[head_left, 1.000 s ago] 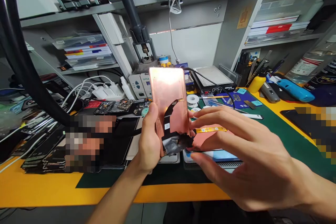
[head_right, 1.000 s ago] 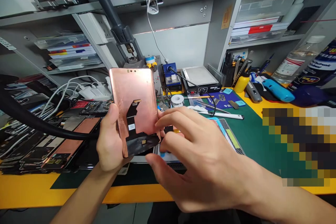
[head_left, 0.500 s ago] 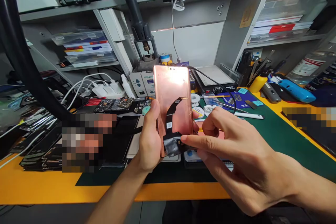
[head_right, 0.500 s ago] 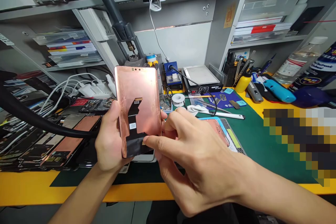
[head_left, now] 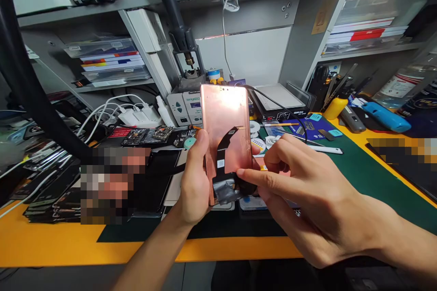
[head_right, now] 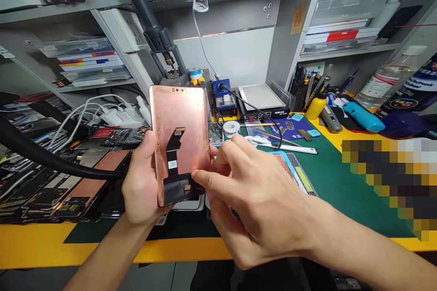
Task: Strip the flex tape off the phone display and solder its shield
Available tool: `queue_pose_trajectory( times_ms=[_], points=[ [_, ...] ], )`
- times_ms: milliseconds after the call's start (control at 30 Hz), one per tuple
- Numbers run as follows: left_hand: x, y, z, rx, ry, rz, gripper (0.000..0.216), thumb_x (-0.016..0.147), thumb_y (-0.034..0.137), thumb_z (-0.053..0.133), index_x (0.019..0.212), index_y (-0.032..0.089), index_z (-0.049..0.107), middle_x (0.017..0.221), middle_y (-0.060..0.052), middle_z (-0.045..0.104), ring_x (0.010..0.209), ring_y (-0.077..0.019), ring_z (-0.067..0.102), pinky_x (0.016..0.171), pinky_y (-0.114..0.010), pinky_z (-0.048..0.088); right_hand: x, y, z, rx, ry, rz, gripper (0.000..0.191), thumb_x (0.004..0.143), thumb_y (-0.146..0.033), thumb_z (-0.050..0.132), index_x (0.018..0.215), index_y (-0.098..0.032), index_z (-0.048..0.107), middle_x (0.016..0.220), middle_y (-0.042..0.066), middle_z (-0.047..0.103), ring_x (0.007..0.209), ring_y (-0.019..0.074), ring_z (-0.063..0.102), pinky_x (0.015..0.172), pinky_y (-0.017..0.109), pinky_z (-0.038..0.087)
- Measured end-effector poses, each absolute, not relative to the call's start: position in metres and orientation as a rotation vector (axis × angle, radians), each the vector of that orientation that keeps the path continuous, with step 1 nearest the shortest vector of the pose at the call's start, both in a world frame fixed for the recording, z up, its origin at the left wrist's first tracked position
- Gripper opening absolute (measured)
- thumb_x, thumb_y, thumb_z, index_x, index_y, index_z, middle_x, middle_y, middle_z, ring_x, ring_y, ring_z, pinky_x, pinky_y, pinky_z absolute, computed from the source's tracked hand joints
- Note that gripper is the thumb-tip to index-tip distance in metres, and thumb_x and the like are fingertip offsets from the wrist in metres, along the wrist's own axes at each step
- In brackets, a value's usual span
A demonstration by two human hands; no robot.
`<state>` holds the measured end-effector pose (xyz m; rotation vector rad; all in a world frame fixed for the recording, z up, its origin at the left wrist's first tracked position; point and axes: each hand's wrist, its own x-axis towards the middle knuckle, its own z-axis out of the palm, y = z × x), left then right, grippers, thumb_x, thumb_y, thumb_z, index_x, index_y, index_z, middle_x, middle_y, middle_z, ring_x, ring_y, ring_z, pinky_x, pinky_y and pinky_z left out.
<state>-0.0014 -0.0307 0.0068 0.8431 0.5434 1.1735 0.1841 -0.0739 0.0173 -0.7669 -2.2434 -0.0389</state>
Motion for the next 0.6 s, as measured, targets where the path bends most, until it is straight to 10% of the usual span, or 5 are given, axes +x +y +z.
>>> queue_pose_trajectory(
  times_ms=[600],
  points=[
    [-0.0079, -0.0311, 0.0094, 0.864, 0.539, 1.094, 0.052, 0.098, 0.057, 0.051, 0.120, 0.017, 0.075, 0.102, -0.013, 0.082, 0.108, -0.0420, 0.076, 0.082, -0.049, 0.067, 0.1804, -0.0790, 0.0126, -0.724, -2.053, -0.071, 0.019, 0.077, -0.004, 0.061, 0.091, -0.012, 0.071, 0.070, 0.008, 0.060, 0.062, 0.0170, 0.045, 0.055, 0.036, 0.031]
  ],
)
